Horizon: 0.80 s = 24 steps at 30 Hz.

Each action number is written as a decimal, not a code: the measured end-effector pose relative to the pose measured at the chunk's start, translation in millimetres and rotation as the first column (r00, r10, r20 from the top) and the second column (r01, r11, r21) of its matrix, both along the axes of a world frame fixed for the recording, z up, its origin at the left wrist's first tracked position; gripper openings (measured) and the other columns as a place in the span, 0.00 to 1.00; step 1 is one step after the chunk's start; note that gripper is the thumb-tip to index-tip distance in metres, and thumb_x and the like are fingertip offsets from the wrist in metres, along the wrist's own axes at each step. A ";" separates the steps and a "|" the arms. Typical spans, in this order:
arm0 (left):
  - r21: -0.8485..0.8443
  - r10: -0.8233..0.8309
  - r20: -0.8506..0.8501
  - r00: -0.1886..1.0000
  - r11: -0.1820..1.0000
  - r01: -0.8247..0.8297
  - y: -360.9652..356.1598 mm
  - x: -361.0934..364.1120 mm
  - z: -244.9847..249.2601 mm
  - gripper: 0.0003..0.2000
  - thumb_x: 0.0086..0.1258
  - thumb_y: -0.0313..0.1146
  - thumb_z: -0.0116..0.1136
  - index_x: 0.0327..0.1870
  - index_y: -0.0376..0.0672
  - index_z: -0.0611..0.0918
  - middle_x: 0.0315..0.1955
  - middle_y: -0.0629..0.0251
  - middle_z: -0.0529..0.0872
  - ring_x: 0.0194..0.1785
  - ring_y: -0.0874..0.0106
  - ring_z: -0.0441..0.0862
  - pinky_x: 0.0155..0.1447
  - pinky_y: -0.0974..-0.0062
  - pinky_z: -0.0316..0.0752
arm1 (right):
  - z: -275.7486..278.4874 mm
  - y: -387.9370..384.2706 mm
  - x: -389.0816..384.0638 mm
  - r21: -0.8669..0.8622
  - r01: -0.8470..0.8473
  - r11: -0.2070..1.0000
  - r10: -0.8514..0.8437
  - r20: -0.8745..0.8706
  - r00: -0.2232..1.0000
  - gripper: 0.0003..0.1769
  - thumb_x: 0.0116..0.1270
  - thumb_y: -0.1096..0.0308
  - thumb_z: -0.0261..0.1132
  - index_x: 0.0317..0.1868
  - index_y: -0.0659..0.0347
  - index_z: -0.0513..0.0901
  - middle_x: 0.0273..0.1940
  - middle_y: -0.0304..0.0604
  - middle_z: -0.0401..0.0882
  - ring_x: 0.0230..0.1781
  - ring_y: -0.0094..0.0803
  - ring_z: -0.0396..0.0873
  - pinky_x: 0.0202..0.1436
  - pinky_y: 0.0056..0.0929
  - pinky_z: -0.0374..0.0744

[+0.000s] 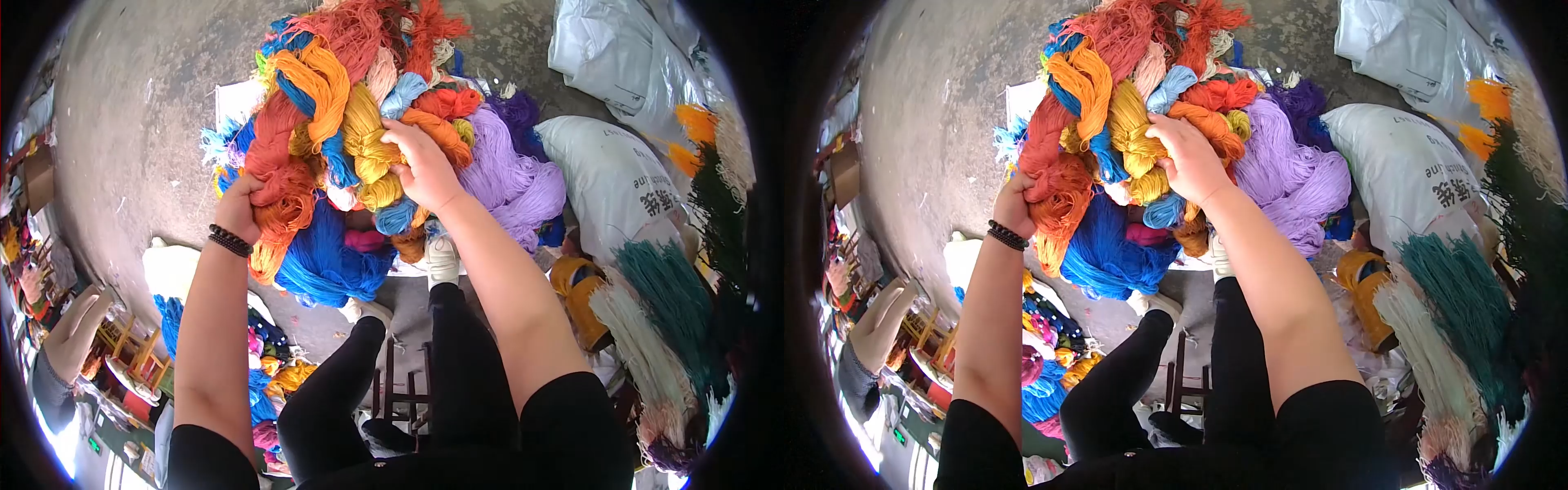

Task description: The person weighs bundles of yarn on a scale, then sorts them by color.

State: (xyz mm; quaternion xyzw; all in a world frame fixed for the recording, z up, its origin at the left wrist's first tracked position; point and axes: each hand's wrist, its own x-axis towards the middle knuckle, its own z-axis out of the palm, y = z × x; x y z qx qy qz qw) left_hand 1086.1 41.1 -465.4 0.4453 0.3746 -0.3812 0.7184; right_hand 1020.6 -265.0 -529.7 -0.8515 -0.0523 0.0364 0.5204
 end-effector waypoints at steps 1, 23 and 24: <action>-0.003 -0.040 0.027 0.999 0.999 0.040 -10.9 0.1 6.8 0.23 0.60 0.24 0.46 0.59 0.36 0.72 0.53 0.58 0.82 0.53 0.63 0.83 0.58 0.64 0.79 | 0.1 -0.9 -1.2 -0.020 -0.004 1.000 0.004 0.004 1.000 0.30 0.49 0.82 0.68 0.55 0.58 0.73 0.62 0.47 0.73 0.62 0.48 0.71 0.66 0.38 0.70; 0.739 -0.612 0.097 0.785 0.573 0.355 -76.5 -16.9 -24.3 0.37 0.53 0.29 0.70 0.63 0.27 0.63 0.52 0.54 0.80 0.54 0.66 0.80 0.58 0.69 0.75 | 76.1 94.2 -52.5 -0.295 -0.025 0.955 -0.017 -0.137 0.990 0.33 0.58 0.66 0.67 0.65 0.55 0.71 0.61 0.49 0.73 0.68 0.48 0.64 0.71 0.65 0.48; 0.714 -0.600 0.180 0.779 0.625 0.316 -77.0 -14.2 -26.9 0.34 0.51 0.26 0.68 0.61 0.29 0.67 0.48 0.56 0.82 0.50 0.67 0.82 0.54 0.70 0.77 | 77.6 90.7 -51.9 -0.235 -0.005 0.972 -0.027 -0.135 0.991 0.33 0.57 0.66 0.68 0.65 0.55 0.71 0.61 0.49 0.73 0.68 0.47 0.65 0.71 0.64 0.49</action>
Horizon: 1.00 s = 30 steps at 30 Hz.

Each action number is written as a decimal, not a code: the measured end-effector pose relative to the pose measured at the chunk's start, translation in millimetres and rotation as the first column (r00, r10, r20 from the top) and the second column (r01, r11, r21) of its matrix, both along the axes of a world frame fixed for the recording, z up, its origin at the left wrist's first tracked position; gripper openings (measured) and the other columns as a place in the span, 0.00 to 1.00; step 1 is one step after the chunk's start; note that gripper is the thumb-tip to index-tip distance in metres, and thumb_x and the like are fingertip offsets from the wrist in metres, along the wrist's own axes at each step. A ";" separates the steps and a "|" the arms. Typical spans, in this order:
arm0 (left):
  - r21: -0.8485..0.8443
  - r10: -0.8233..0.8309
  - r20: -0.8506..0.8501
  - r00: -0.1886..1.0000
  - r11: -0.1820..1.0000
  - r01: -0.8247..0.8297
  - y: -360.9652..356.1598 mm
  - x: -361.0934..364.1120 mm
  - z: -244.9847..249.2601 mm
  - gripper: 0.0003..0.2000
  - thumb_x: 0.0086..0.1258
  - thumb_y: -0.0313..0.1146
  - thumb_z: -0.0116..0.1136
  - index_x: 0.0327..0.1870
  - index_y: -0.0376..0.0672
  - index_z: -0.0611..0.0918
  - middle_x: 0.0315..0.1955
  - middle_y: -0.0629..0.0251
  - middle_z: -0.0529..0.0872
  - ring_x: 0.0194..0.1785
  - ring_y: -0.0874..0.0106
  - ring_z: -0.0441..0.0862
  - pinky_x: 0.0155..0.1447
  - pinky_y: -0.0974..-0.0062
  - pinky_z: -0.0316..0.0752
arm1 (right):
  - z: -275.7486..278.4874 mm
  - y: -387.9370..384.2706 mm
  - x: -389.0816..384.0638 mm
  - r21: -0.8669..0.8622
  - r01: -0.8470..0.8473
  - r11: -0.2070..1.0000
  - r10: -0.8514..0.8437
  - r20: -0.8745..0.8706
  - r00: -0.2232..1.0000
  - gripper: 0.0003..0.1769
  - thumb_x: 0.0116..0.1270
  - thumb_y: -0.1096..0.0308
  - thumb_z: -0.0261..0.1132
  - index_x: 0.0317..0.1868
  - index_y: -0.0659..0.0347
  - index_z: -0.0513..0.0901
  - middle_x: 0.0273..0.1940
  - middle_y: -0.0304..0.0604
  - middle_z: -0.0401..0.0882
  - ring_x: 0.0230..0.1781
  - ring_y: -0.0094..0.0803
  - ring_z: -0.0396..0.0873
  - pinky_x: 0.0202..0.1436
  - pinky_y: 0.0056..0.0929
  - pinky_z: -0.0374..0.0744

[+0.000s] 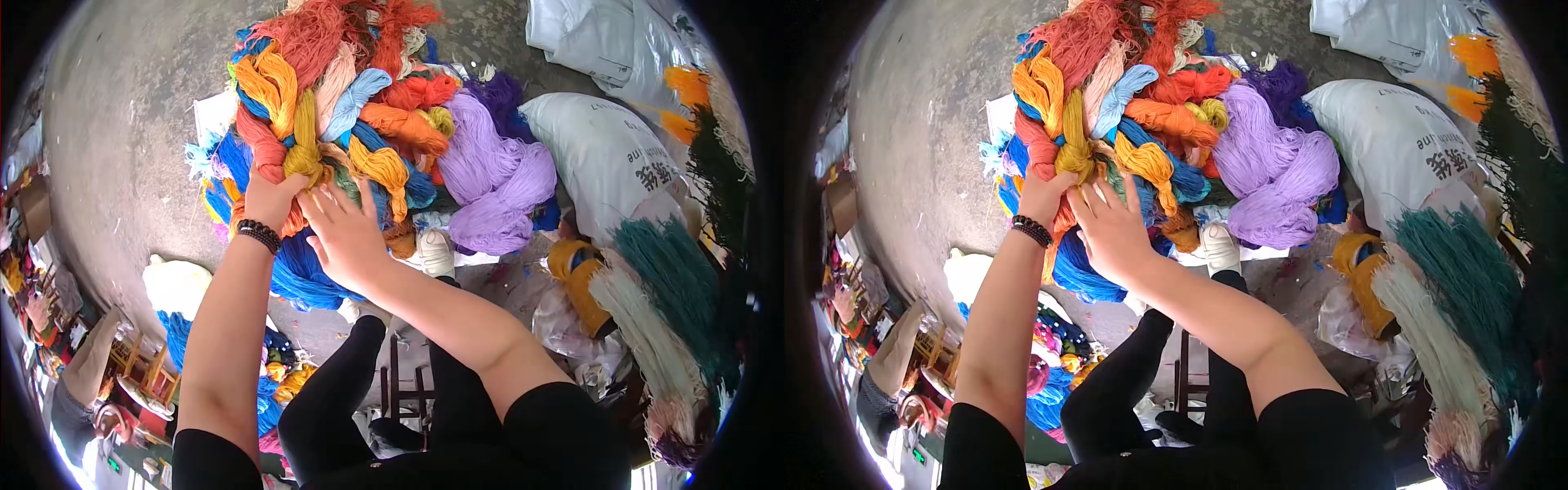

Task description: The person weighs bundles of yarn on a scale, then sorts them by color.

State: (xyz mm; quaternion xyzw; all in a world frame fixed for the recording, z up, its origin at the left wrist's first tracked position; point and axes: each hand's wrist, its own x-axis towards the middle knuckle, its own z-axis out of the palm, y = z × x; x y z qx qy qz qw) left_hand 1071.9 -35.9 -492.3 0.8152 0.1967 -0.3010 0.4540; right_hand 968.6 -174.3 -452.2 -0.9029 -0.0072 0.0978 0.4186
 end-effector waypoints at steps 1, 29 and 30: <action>0.000 0.000 0.000 1.000 1.000 0.000 1.6 2.1 -0.9 0.34 0.51 0.26 0.68 0.61 0.29 0.67 0.48 0.56 0.82 0.50 0.67 0.82 0.54 0.70 0.77 | 2.6 -6.2 -0.5 0.021 0.015 1.000 -0.015 0.037 0.999 0.32 0.56 0.66 0.69 0.63 0.55 0.73 0.59 0.48 0.74 0.66 0.45 0.67 0.71 0.62 0.51; -0.398 0.057 -0.560 0.827 0.857 -0.328 26.6 39.3 32.2 0.20 0.57 0.25 0.54 0.52 0.32 0.77 0.44 0.57 0.86 0.46 0.65 0.85 0.54 0.67 0.81 | -36.9 -98.6 0.3 -0.022 0.407 0.913 -0.392 0.224 0.892 0.26 0.56 0.62 0.70 0.54 0.61 0.76 0.54 0.49 0.77 0.54 0.48 0.74 0.57 0.45 0.69; -0.389 0.068 -0.567 0.821 0.857 -0.340 27.2 39.5 32.5 0.19 0.57 0.25 0.54 0.52 0.32 0.77 0.44 0.57 0.86 0.46 0.65 0.85 0.54 0.67 0.81 | -37.5 -101.1 13.6 -0.071 0.389 0.919 -0.353 0.296 0.888 0.26 0.56 0.63 0.70 0.55 0.60 0.76 0.54 0.49 0.76 0.55 0.48 0.73 0.57 0.45 0.69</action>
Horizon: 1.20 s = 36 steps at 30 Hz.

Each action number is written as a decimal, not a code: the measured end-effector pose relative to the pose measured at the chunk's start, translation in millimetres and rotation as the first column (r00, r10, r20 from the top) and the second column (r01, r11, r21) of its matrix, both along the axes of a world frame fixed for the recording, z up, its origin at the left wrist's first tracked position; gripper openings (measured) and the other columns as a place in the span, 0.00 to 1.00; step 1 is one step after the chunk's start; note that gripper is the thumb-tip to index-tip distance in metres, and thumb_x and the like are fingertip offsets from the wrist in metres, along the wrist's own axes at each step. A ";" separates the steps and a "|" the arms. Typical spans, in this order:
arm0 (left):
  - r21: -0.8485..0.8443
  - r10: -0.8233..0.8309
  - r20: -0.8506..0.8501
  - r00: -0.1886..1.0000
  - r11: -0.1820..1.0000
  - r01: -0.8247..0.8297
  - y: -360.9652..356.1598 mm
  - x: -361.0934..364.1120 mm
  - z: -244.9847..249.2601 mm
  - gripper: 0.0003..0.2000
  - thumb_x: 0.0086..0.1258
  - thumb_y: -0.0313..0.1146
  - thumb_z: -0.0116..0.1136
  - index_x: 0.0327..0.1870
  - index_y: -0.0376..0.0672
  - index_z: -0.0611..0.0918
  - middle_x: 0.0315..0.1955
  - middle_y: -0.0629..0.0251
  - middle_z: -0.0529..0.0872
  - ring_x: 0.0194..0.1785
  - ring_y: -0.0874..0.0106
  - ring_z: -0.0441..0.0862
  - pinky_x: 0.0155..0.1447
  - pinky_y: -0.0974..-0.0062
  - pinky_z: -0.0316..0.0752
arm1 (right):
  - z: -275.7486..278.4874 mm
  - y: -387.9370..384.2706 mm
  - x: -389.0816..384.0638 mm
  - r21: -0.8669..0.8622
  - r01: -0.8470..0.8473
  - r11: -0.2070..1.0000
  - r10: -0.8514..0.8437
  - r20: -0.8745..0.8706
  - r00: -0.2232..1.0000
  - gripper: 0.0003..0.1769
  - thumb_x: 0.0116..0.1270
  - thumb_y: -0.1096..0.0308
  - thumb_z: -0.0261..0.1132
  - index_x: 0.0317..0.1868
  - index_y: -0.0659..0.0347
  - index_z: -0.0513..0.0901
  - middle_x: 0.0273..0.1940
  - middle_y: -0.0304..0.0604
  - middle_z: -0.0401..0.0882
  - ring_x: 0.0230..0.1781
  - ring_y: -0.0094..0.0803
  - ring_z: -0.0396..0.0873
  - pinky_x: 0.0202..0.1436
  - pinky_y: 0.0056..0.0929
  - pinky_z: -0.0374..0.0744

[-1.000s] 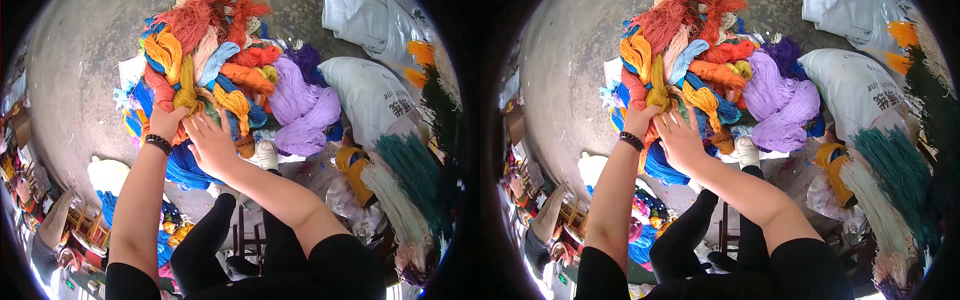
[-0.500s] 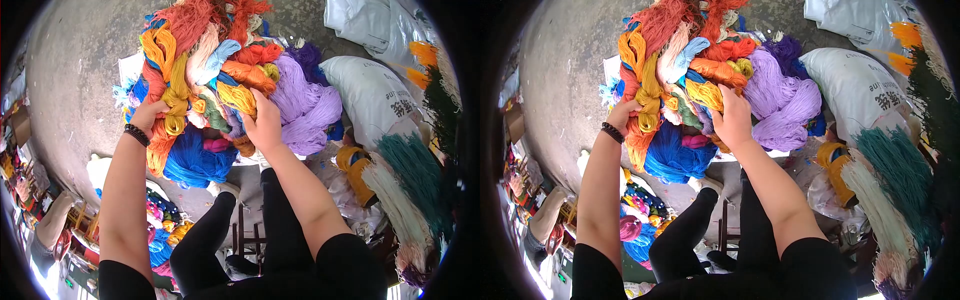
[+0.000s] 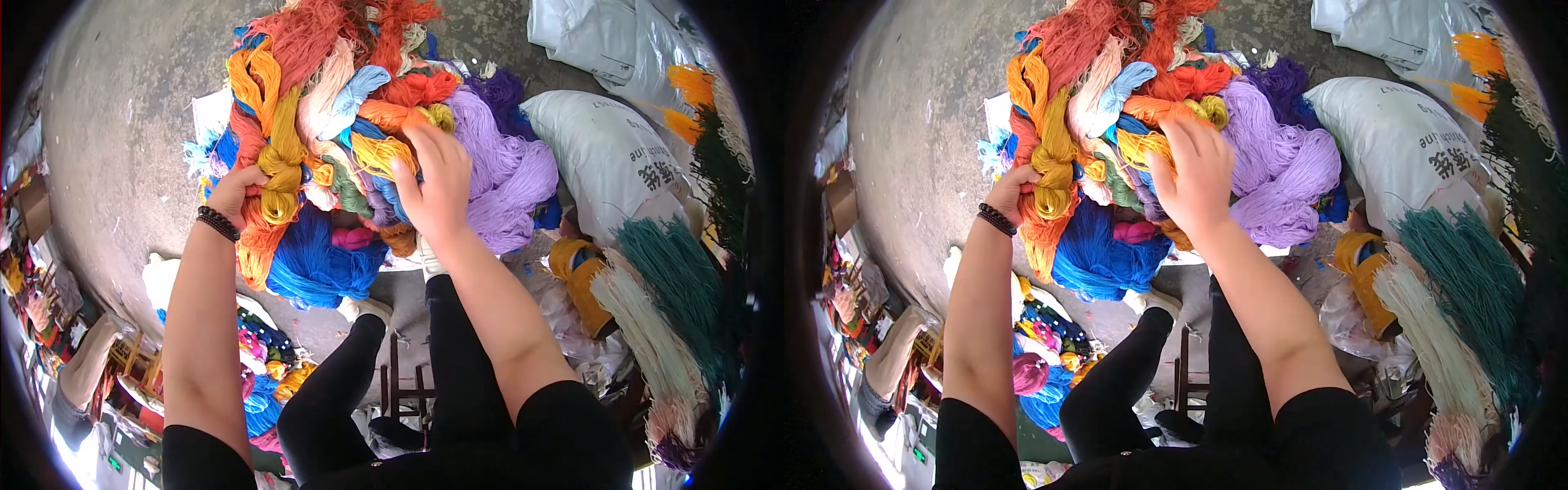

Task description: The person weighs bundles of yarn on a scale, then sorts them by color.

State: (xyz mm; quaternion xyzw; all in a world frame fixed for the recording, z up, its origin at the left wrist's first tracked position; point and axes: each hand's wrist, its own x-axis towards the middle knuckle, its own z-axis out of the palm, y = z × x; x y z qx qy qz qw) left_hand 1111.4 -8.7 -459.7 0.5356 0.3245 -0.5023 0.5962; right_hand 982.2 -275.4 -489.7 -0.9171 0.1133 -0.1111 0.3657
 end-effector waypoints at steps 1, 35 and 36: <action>0.000 0.000 0.002 1.000 1.000 0.000 0.7 0.4 -1.1 0.19 0.57 0.25 0.54 0.52 0.32 0.77 0.44 0.57 0.86 0.46 0.65 0.85 0.54 0.67 0.81 | -0.2 -2.2 15.8 -0.075 -0.020 0.997 0.024 0.051 0.998 0.27 0.55 0.64 0.70 0.56 0.58 0.76 0.55 0.50 0.76 0.55 0.49 0.73 0.57 0.46 0.69; -0.129 -0.068 0.215 0.974 0.987 0.098 -6.3 -4.9 27.2 0.32 0.56 0.20 0.62 0.65 0.38 0.66 0.55 0.60 0.80 0.55 0.65 0.81 0.59 0.68 0.76 | 16.6 28.1 78.1 0.376 -0.066 0.924 0.169 -0.248 0.954 0.14 0.63 0.64 0.66 0.47 0.60 0.82 0.35 0.49 0.85 0.36 0.40 0.84 0.42 0.34 0.80; -0.120 -0.075 0.246 0.966 0.987 0.107 -9.1 -11.1 21.1 0.32 0.57 0.21 0.64 0.65 0.38 0.67 0.55 0.61 0.80 0.55 0.66 0.81 0.60 0.68 0.76 | 22.9 35.3 75.1 0.516 -0.009 0.857 0.242 -0.388 0.889 0.16 0.63 0.62 0.67 0.49 0.60 0.82 0.35 0.48 0.85 0.37 0.37 0.85 0.42 0.32 0.81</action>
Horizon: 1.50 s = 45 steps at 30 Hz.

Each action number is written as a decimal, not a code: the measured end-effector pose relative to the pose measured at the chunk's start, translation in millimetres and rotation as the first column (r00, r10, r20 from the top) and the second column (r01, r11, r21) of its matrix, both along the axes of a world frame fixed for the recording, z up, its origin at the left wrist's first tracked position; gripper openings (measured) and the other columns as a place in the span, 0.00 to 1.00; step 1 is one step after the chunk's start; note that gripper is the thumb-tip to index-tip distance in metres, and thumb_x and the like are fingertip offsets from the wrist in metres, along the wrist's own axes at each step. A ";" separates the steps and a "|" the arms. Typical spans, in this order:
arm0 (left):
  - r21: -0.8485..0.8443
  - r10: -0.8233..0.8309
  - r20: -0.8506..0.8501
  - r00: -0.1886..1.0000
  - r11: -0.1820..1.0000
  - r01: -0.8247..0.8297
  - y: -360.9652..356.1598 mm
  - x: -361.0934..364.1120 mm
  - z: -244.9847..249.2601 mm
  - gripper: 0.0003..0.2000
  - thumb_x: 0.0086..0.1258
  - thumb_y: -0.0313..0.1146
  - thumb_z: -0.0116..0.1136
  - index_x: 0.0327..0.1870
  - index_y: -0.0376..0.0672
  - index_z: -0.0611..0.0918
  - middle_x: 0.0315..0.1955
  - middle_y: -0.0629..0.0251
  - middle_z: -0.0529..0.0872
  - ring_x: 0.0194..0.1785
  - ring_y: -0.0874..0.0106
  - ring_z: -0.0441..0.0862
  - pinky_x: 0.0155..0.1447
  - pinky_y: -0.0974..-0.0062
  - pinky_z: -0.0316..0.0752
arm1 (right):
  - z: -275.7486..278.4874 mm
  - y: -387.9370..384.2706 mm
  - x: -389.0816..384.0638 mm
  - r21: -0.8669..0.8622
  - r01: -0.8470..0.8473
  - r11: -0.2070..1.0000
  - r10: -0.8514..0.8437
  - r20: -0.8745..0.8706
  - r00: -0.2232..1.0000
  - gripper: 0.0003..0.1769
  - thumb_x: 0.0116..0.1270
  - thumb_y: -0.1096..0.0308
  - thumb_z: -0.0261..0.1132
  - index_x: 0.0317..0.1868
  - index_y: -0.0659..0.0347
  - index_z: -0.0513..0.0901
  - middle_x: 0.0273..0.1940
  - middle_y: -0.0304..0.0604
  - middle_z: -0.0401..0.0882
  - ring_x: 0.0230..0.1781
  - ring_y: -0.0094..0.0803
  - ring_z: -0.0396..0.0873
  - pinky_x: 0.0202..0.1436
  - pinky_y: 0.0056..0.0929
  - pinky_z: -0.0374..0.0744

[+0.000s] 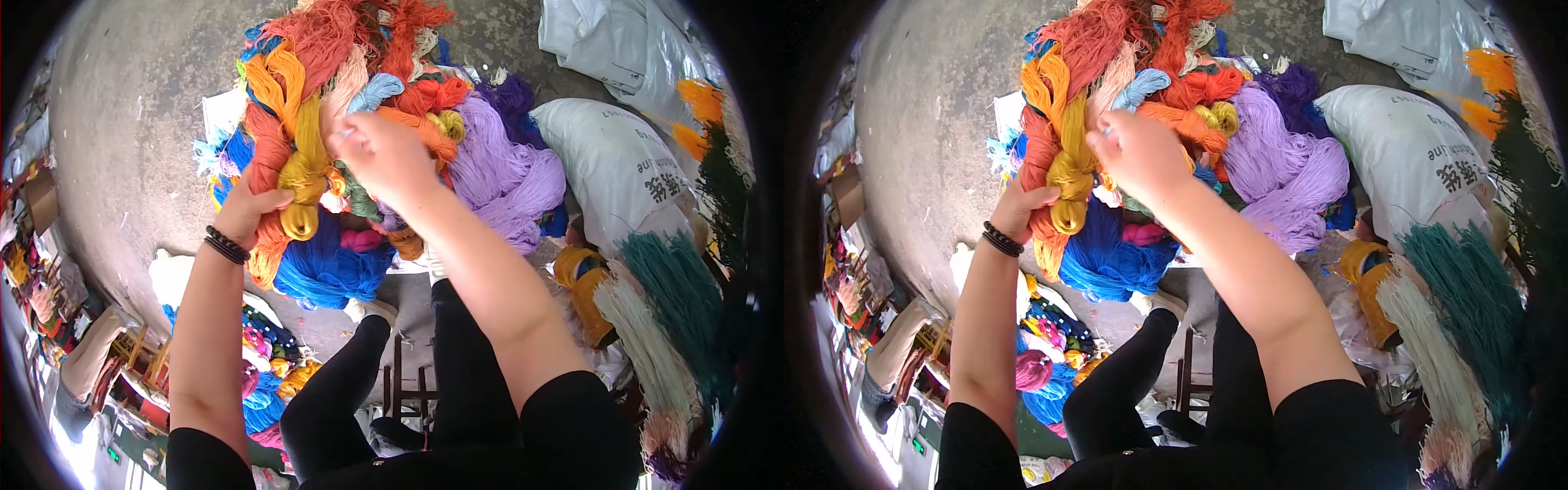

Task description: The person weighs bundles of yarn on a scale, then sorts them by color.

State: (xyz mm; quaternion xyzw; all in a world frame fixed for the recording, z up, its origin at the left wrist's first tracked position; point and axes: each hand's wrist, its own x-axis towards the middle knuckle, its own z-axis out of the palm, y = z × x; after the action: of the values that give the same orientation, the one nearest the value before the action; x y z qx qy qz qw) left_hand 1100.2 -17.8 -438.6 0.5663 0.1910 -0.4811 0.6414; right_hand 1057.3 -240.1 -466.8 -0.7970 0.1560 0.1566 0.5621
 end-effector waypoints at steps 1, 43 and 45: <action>0.008 -0.006 0.030 1.000 1.000 0.005 -2.3 -4.7 -4.0 0.32 0.57 0.22 0.65 0.65 0.38 0.67 0.55 0.61 0.80 0.55 0.66 0.81 0.60 0.69 0.75 | 12.6 2.5 1.7 0.139 -0.005 0.990 0.031 -0.181 0.983 0.26 0.62 0.60 0.69 0.58 0.63 0.76 0.44 0.49 0.85 0.44 0.34 0.84 0.48 0.31 0.80; -0.111 0.289 -0.098 0.952 0.948 -0.299 33.8 -10.7 -7.2 0.40 0.48 0.13 0.46 0.71 0.40 0.63 0.59 0.61 0.77 0.52 0.71 0.81 0.54 0.77 0.76 | -49.8 18.5 -34.2 0.529 0.139 0.837 -0.025 -0.217 0.976 0.28 0.69 0.81 0.55 0.68 0.64 0.57 0.60 0.52 0.73 0.58 0.34 0.75 0.63 0.30 0.71; -0.114 0.298 -0.100 0.949 0.945 -0.308 39.5 -13.1 -11.1 0.39 0.47 0.14 0.45 0.70 0.40 0.64 0.57 0.62 0.79 0.49 0.72 0.81 0.51 0.78 0.77 | -49.8 20.5 -35.6 0.583 0.234 0.778 -0.104 -0.248 0.963 0.28 0.68 0.78 0.57 0.67 0.64 0.59 0.58 0.53 0.75 0.58 0.34 0.75 0.62 0.30 0.72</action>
State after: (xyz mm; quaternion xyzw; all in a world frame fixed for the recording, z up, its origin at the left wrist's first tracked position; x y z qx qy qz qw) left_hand 1087.2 21.7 -449.7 0.4679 0.2702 -0.4106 0.7345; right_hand 1021.7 -219.6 -516.5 -0.5370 0.2247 0.2271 0.7808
